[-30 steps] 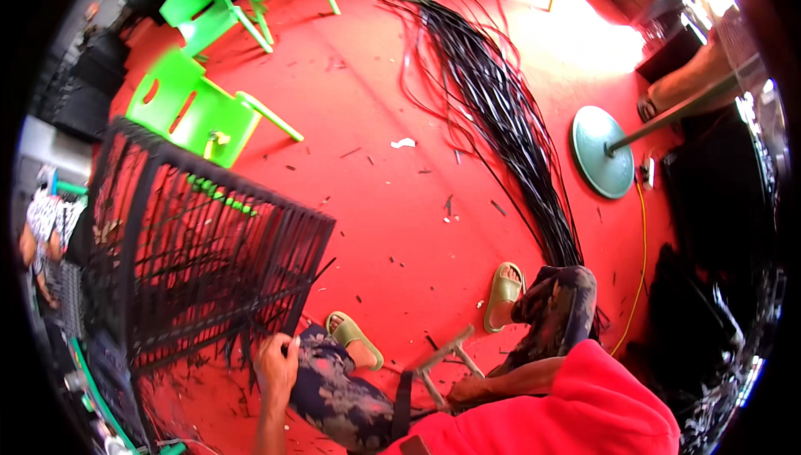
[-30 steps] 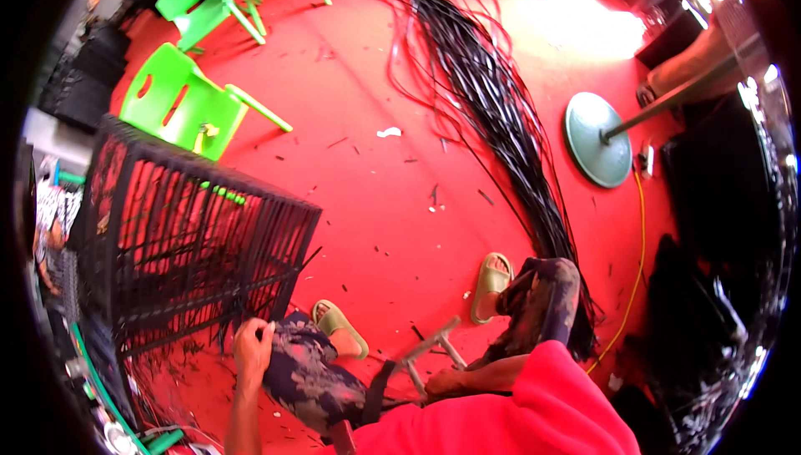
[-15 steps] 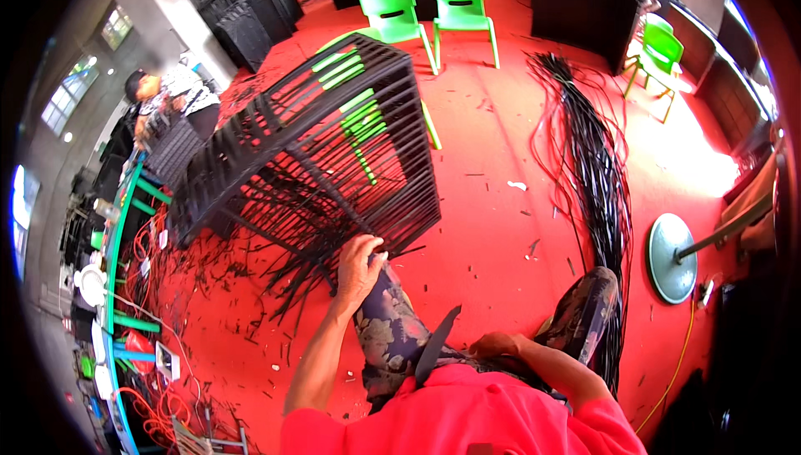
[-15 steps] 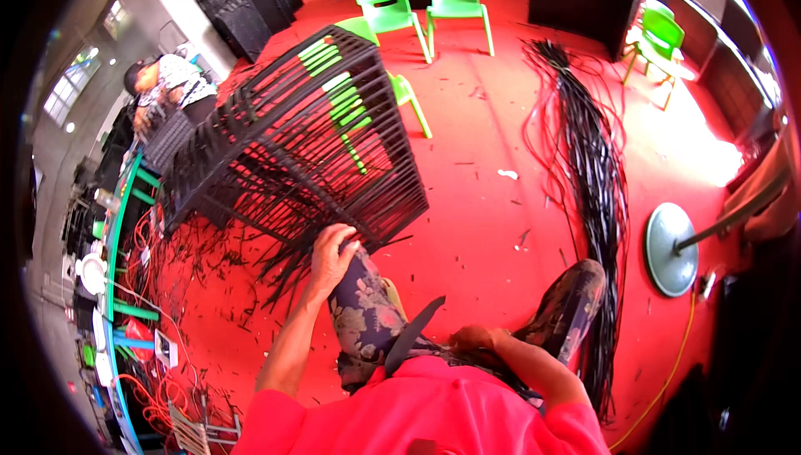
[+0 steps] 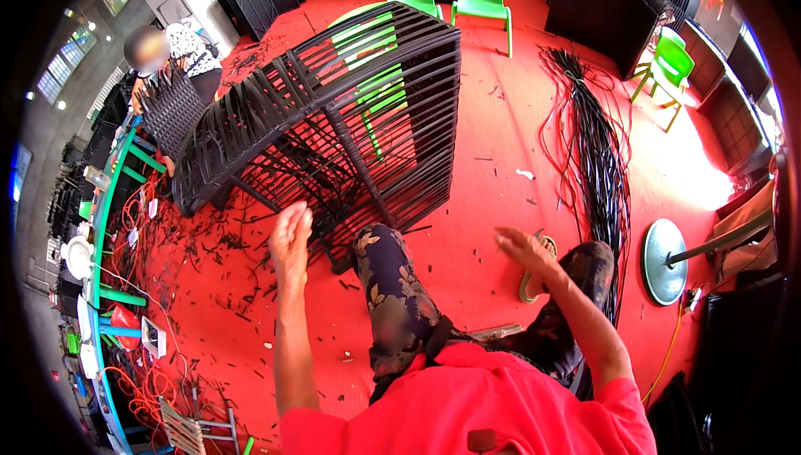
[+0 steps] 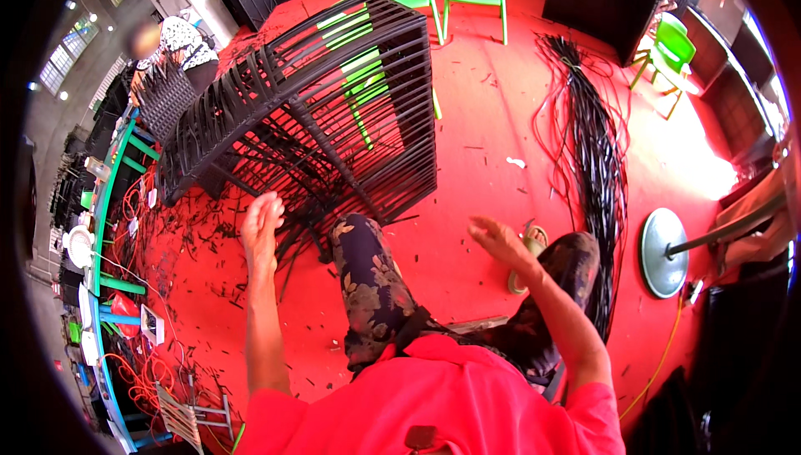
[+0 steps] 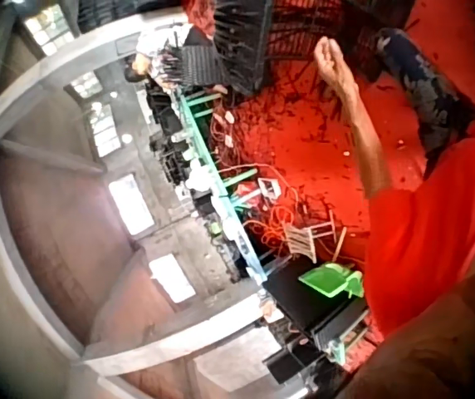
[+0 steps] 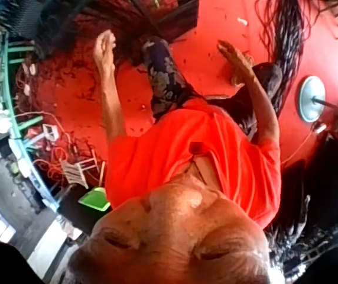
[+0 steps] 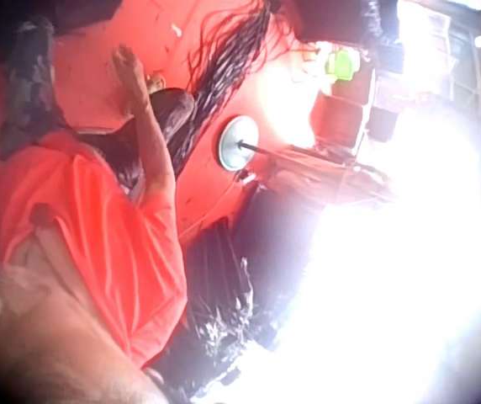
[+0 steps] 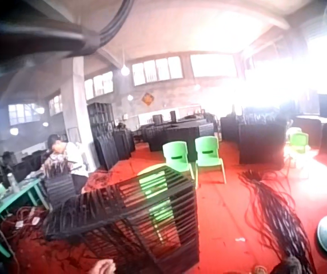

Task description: The person weaves black synthetic strips through the frame of a chair, pulling them tight and securing them around the structure. They bundle excess strips together and wrap them into a coil.

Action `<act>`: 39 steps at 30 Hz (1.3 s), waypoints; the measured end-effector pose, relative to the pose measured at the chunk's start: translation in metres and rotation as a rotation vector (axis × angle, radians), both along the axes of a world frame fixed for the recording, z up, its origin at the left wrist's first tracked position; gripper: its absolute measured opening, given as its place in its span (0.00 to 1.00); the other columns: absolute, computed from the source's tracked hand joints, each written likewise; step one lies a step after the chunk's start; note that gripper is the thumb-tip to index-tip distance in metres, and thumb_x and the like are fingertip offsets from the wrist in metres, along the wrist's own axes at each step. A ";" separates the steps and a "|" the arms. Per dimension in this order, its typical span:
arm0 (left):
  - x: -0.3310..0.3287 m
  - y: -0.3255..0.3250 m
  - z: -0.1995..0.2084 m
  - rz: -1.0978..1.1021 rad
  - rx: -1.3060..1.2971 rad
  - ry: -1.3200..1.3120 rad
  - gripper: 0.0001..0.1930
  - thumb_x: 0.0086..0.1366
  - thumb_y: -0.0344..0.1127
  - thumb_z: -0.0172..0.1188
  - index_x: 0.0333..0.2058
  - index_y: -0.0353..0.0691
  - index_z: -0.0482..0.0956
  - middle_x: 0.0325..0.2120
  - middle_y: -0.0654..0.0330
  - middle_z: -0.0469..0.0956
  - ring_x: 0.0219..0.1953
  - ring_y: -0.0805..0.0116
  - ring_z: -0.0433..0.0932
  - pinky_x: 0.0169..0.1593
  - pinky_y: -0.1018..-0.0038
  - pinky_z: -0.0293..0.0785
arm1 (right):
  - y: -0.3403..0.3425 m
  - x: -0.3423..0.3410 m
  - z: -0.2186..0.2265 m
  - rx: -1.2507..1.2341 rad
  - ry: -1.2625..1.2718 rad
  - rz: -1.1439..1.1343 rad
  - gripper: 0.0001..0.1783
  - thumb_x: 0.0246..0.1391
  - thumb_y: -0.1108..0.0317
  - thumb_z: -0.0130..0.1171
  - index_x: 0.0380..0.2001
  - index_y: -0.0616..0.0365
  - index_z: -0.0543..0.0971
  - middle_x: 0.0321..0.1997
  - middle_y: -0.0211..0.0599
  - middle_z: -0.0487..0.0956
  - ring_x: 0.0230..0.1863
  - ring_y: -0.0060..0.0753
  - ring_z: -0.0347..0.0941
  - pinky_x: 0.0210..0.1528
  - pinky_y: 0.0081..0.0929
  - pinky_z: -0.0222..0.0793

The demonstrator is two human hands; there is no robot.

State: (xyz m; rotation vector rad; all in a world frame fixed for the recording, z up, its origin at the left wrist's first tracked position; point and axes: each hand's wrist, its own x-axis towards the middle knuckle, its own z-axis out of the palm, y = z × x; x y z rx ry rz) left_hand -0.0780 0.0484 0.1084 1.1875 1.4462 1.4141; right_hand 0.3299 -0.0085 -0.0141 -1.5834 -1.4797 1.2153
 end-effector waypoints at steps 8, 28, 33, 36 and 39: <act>0.089 0.120 0.042 -0.326 0.291 0.018 0.21 0.59 0.40 0.60 0.47 0.35 0.66 0.41 0.60 0.70 0.43 0.70 0.70 0.51 0.72 0.66 | 0.085 0.031 0.077 0.023 0.351 -0.173 0.33 0.56 0.44 0.47 0.55 0.57 0.63 0.51 0.39 0.70 0.45 0.32 0.71 0.44 0.29 0.68; 0.029 0.007 0.001 -0.170 0.353 -0.001 0.18 0.64 0.35 0.50 0.49 0.31 0.63 0.41 0.51 0.72 0.42 0.57 0.74 0.47 0.56 0.72 | 0.230 -0.016 0.157 0.383 0.596 0.072 0.40 0.57 0.36 0.33 0.60 0.57 0.59 0.62 0.41 0.60 0.62 0.36 0.57 0.62 0.36 0.50; -0.006 0.029 0.004 -0.113 0.431 -0.224 0.13 0.65 0.37 0.50 0.45 0.37 0.68 0.39 0.60 0.72 0.42 0.67 0.72 0.49 0.63 0.69 | 0.198 -0.048 0.157 0.453 0.473 0.192 0.37 0.61 0.41 0.27 0.62 0.59 0.53 0.61 0.36 0.61 0.61 0.26 0.55 0.63 0.29 0.49; -0.014 0.038 0.009 -0.117 0.443 -0.242 0.13 0.65 0.37 0.50 0.43 0.35 0.69 0.37 0.58 0.72 0.41 0.65 0.72 0.50 0.63 0.68 | 0.192 -0.050 0.138 0.381 0.549 0.110 0.38 0.59 0.39 0.28 0.61 0.59 0.55 0.61 0.39 0.62 0.61 0.29 0.56 0.63 0.29 0.49; -0.009 0.038 0.008 -0.145 0.437 -0.189 0.13 0.64 0.35 0.50 0.44 0.33 0.68 0.38 0.55 0.73 0.42 0.63 0.72 0.50 0.61 0.68 | 0.190 -0.043 0.101 0.356 0.676 -0.029 0.41 0.57 0.35 0.28 0.60 0.58 0.57 0.62 0.42 0.61 0.62 0.35 0.56 0.63 0.33 0.47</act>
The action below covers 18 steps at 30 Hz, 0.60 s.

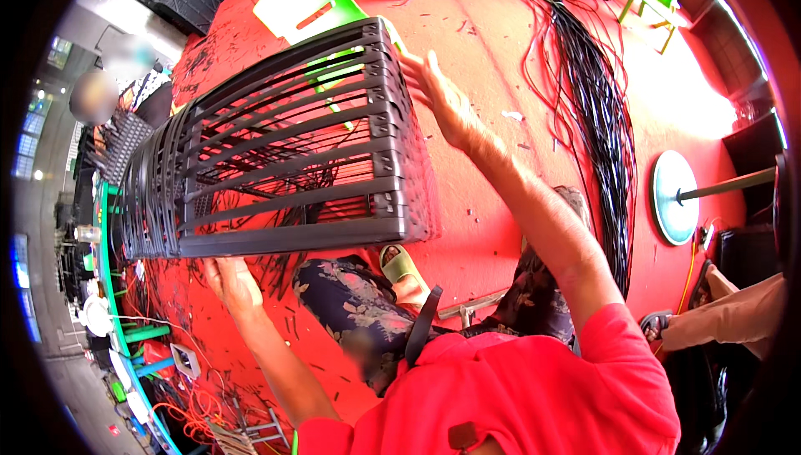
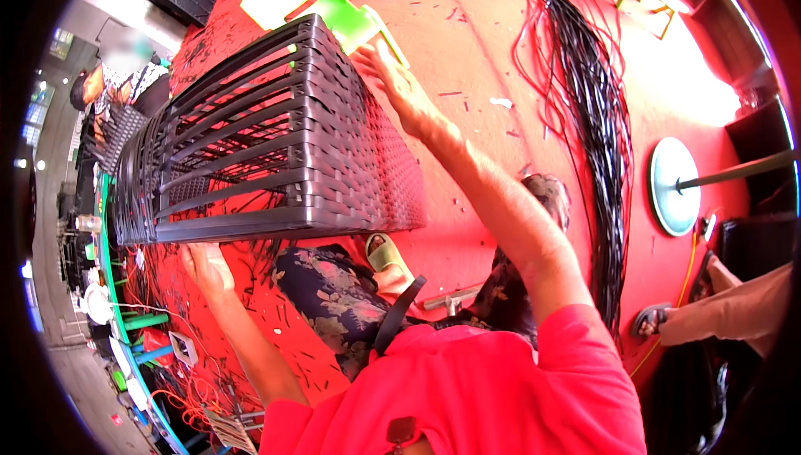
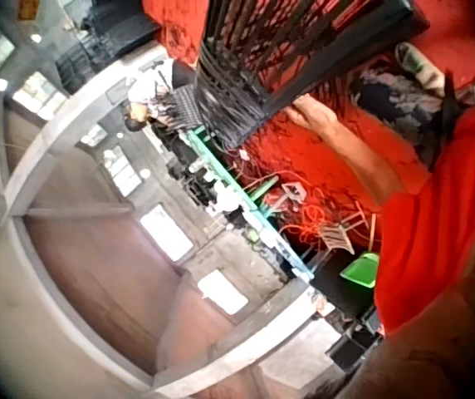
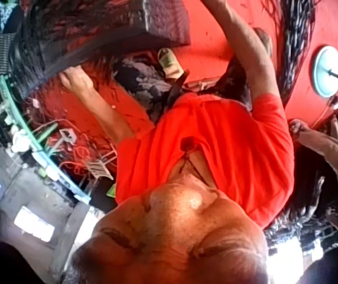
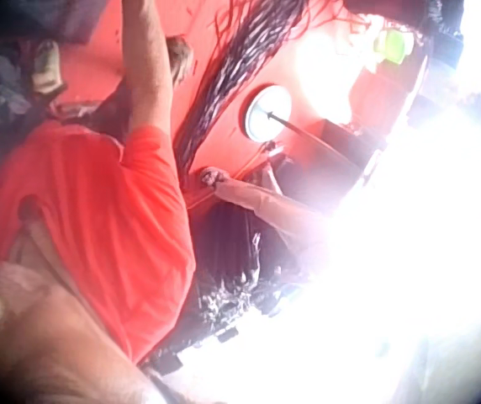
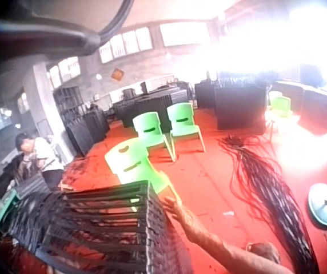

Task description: The person weaves black synthetic strips through the frame of a chair, pulling them tight and securing them around the structure. They bundle excess strips together and wrap them into a coil.

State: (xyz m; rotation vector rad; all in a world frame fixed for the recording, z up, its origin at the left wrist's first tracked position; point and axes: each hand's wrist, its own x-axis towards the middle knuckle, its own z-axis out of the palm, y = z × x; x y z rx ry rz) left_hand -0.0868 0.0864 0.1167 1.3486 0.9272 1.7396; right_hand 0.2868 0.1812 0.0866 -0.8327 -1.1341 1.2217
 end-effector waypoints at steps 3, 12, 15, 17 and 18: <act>0.011 -0.012 0.010 -0.063 -0.052 0.020 0.15 0.64 0.35 0.51 0.46 0.32 0.67 0.39 0.55 0.73 0.43 0.63 0.72 0.51 0.61 0.67 | -0.030 -0.010 -0.048 -0.384 0.150 -0.156 0.37 0.58 0.36 0.27 0.62 0.50 0.56 0.65 0.36 0.57 0.65 0.35 0.52 0.63 0.36 0.45; 0.063 -0.084 0.160 0.305 0.018 1.009 0.05 0.59 0.24 0.50 0.29 0.32 0.76 0.22 0.61 0.75 0.22 0.78 0.71 0.26 0.84 0.66 | -0.087 -0.033 -0.094 -0.094 0.042 -0.127 0.37 0.59 0.39 0.28 0.62 0.54 0.54 0.65 0.41 0.55 0.66 0.38 0.49 0.64 0.39 0.41; 0.099 -0.039 0.188 0.207 0.089 1.069 0.05 0.59 0.22 0.49 0.31 0.32 0.74 0.31 0.58 0.74 0.34 0.73 0.72 0.38 0.79 0.68 | -0.090 -0.034 -0.108 -0.214 0.174 -0.162 0.39 0.57 0.36 0.33 0.62 0.52 0.54 0.65 0.39 0.55 0.66 0.38 0.48 0.64 0.39 0.40; 0.124 0.007 0.202 0.059 0.098 1.051 0.07 0.62 0.28 0.51 0.37 0.32 0.75 0.35 0.60 0.74 0.39 0.73 0.72 0.45 0.80 0.65 | -0.095 -0.034 -0.132 -0.440 0.324 -0.213 0.39 0.56 0.36 0.36 0.61 0.53 0.57 0.64 0.38 0.57 0.64 0.37 0.51 0.63 0.39 0.43; 0.137 0.034 0.205 0.042 0.075 1.087 0.10 0.63 0.32 0.50 0.39 0.32 0.75 0.36 0.59 0.74 0.41 0.72 0.72 0.47 0.79 0.65 | -0.097 -0.033 -0.148 -0.532 0.305 -0.263 0.36 0.55 0.37 0.38 0.57 0.53 0.61 0.60 0.37 0.61 0.60 0.35 0.56 0.59 0.37 0.48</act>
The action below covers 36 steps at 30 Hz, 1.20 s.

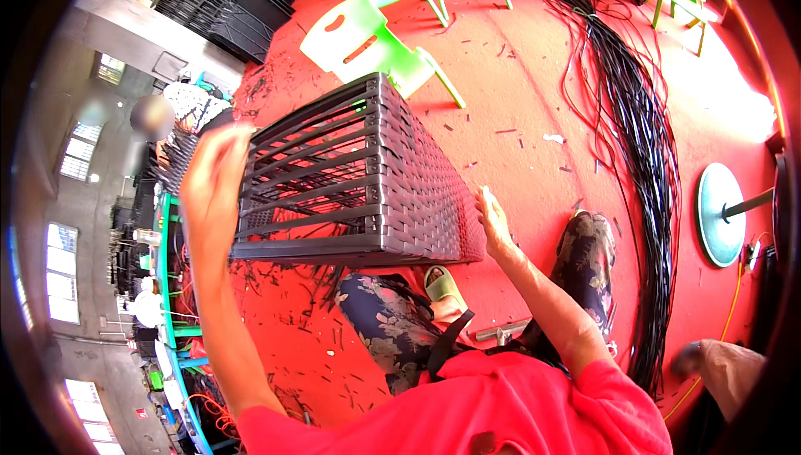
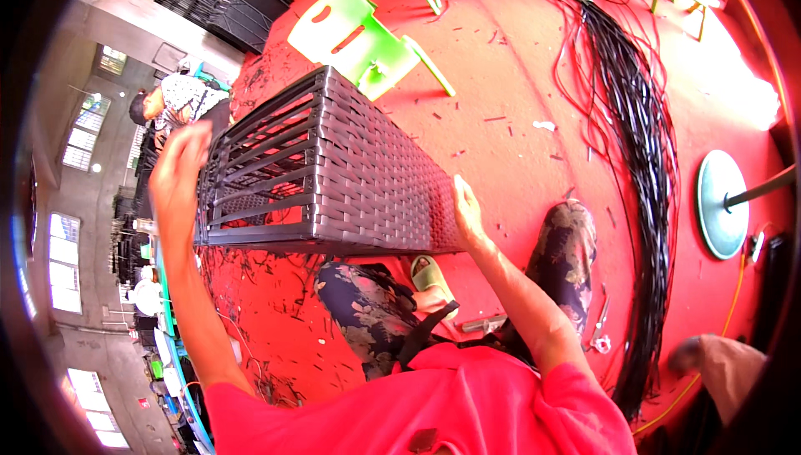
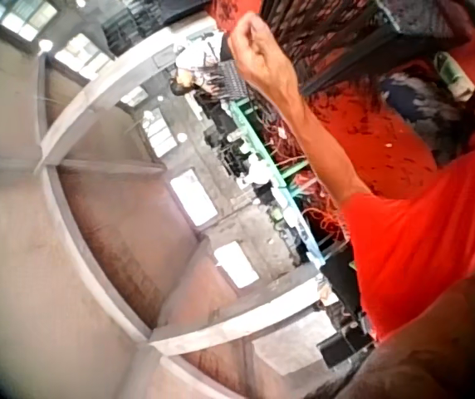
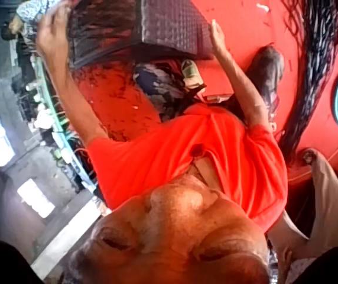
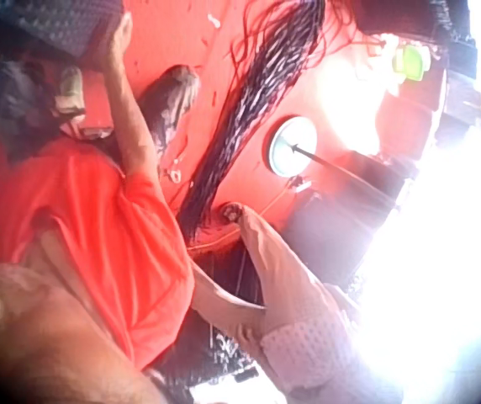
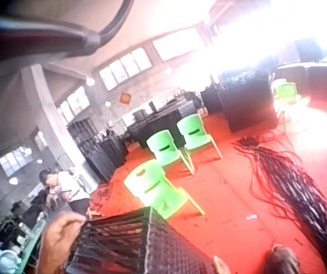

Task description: The person weaves black synthetic strips through the frame of a chair, pulling them tight and securing them around the structure. They bundle excess strips together and wrap them into a coil.

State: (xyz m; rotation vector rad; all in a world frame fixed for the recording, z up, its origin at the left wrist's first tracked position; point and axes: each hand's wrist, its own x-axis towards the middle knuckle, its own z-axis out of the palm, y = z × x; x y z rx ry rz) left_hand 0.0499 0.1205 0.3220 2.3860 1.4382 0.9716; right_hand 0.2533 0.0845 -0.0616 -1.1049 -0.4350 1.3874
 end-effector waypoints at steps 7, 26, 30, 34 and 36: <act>0.066 0.103 -0.037 0.016 -0.516 0.298 0.35 0.63 0.62 0.39 0.37 0.27 0.73 0.30 0.47 0.76 0.35 0.64 0.71 0.43 0.68 0.65 | -0.020 0.006 -0.132 -0.299 -0.116 -0.069 0.22 0.60 0.54 0.40 0.30 0.60 0.75 0.24 0.30 0.71 0.29 0.26 0.65 0.32 0.29 0.60; -0.039 -0.095 -0.033 0.068 -0.090 0.265 0.34 0.66 0.60 0.27 0.14 0.38 0.65 0.17 0.61 0.63 0.26 0.65 0.64 0.56 0.60 0.54 | -0.028 -0.011 -0.205 -0.418 -0.248 0.008 0.23 0.59 0.48 0.39 0.21 0.56 0.65 0.22 0.25 0.58 0.27 0.21 0.51 0.28 0.30 0.51; -0.048 -0.113 -0.031 0.147 -0.131 0.248 0.34 0.67 0.57 0.29 0.10 0.39 0.64 0.13 0.62 0.63 0.23 0.67 0.62 0.40 0.69 0.59 | -0.030 -0.024 -0.224 -0.547 -0.208 0.047 0.29 0.58 0.42 0.35 0.29 0.59 0.71 0.27 0.31 0.65 0.32 0.26 0.58 0.35 0.35 0.58; -0.062 -0.118 -0.032 0.151 -0.134 0.215 0.33 0.67 0.54 0.29 0.08 0.41 0.64 0.09 0.63 0.61 0.18 0.68 0.60 0.34 0.71 0.56 | -0.037 -0.038 -0.231 -0.707 -0.023 0.109 0.33 0.58 0.43 0.34 0.47 0.63 0.71 0.48 0.50 0.71 0.51 0.43 0.65 0.49 0.41 0.61; -0.067 -0.118 -0.032 0.199 -0.188 0.201 0.33 0.67 0.54 0.28 0.08 0.41 0.64 0.09 0.63 0.61 0.18 0.68 0.60 0.34 0.71 0.56 | -0.042 -0.049 -0.233 -0.829 0.215 0.120 0.36 0.58 0.41 0.30 0.56 0.61 0.64 0.58 0.52 0.64 0.60 0.45 0.59 0.56 0.45 0.57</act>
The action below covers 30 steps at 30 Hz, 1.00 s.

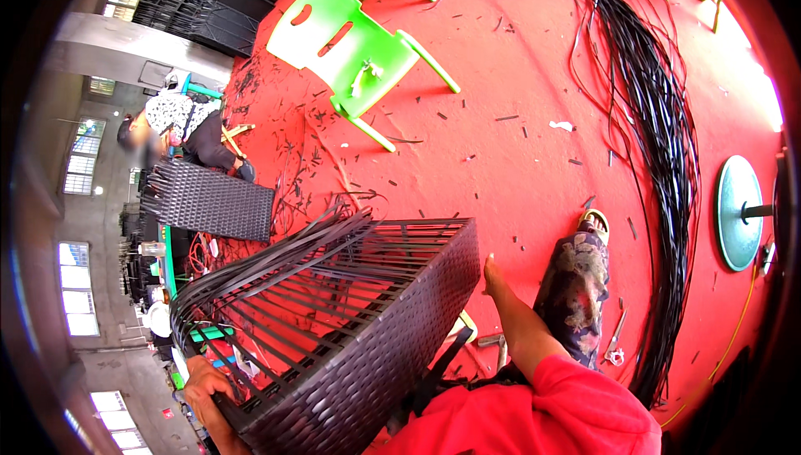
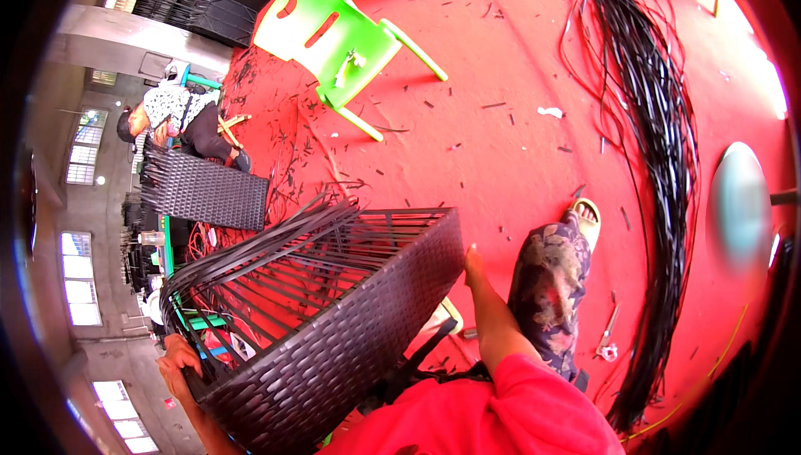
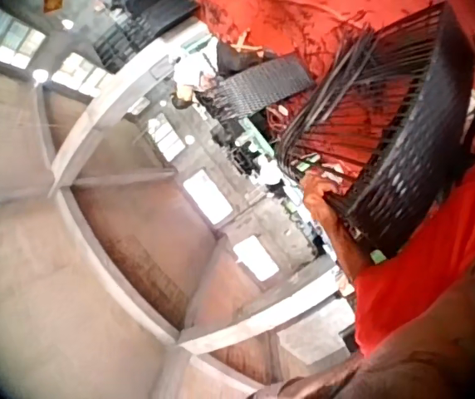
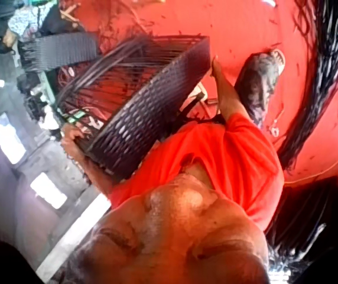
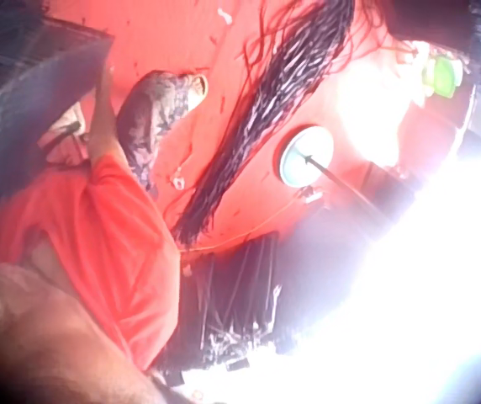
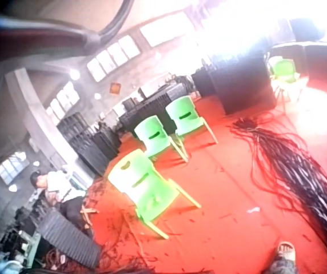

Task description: The person weaves black synthetic strips through the frame of a chair, pulling them tight and securing them around the structure. They bundle excess strips together and wrap them into a coil.

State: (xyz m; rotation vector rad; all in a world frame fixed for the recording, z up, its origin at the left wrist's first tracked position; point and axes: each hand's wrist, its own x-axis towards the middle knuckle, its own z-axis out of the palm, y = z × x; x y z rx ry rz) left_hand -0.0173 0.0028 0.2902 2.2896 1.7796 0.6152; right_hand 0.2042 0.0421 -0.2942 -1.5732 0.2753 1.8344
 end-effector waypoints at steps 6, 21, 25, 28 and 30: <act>0.029 -0.016 -0.001 0.095 0.028 0.018 0.33 0.67 0.53 0.28 0.08 0.40 0.64 0.09 0.63 0.62 0.19 0.67 0.62 0.32 0.70 0.57 | -0.006 -0.035 -0.032 0.080 0.368 -0.164 0.40 0.58 0.41 0.24 0.61 0.64 0.52 0.64 0.50 0.55 0.63 0.50 0.52 0.63 0.46 0.47; 0.201 -0.005 0.041 -0.682 0.354 0.001 0.37 0.63 0.64 0.19 0.09 0.44 0.62 0.08 0.67 0.61 0.13 0.70 0.59 0.28 0.72 0.54 | -0.037 0.150 -0.042 0.128 0.215 -0.840 0.33 0.61 0.48 0.25 0.57 0.63 0.61 0.62 0.42 0.61 0.60 0.47 0.59 0.62 0.51 0.52; 0.219 0.003 0.049 -0.846 0.359 -0.095 0.37 0.62 0.65 0.18 0.08 0.44 0.60 0.07 0.67 0.60 0.11 0.72 0.58 0.27 0.73 0.53 | -0.063 0.226 -0.006 0.236 0.190 -0.825 0.33 0.58 0.48 0.33 0.57 0.61 0.61 0.61 0.44 0.62 0.60 0.48 0.59 0.61 0.44 0.55; 0.197 0.019 0.037 -0.918 0.293 -0.192 0.38 0.63 0.64 0.17 0.06 0.45 0.61 0.06 0.69 0.60 0.12 0.73 0.58 0.32 0.74 0.55 | -0.084 0.251 0.007 0.796 0.029 -1.070 0.24 0.57 0.49 0.40 0.49 0.54 0.70 0.50 0.40 0.71 0.47 0.42 0.67 0.49 0.40 0.65; 0.173 0.041 0.021 -0.948 0.211 -0.253 0.37 0.66 0.60 0.18 0.06 0.46 0.61 0.06 0.68 0.61 0.13 0.74 0.59 0.37 0.74 0.55 | -0.089 0.266 0.009 0.861 -0.174 -1.214 0.23 0.58 0.49 0.41 0.46 0.54 0.71 0.45 0.38 0.75 0.42 0.38 0.70 0.46 0.37 0.68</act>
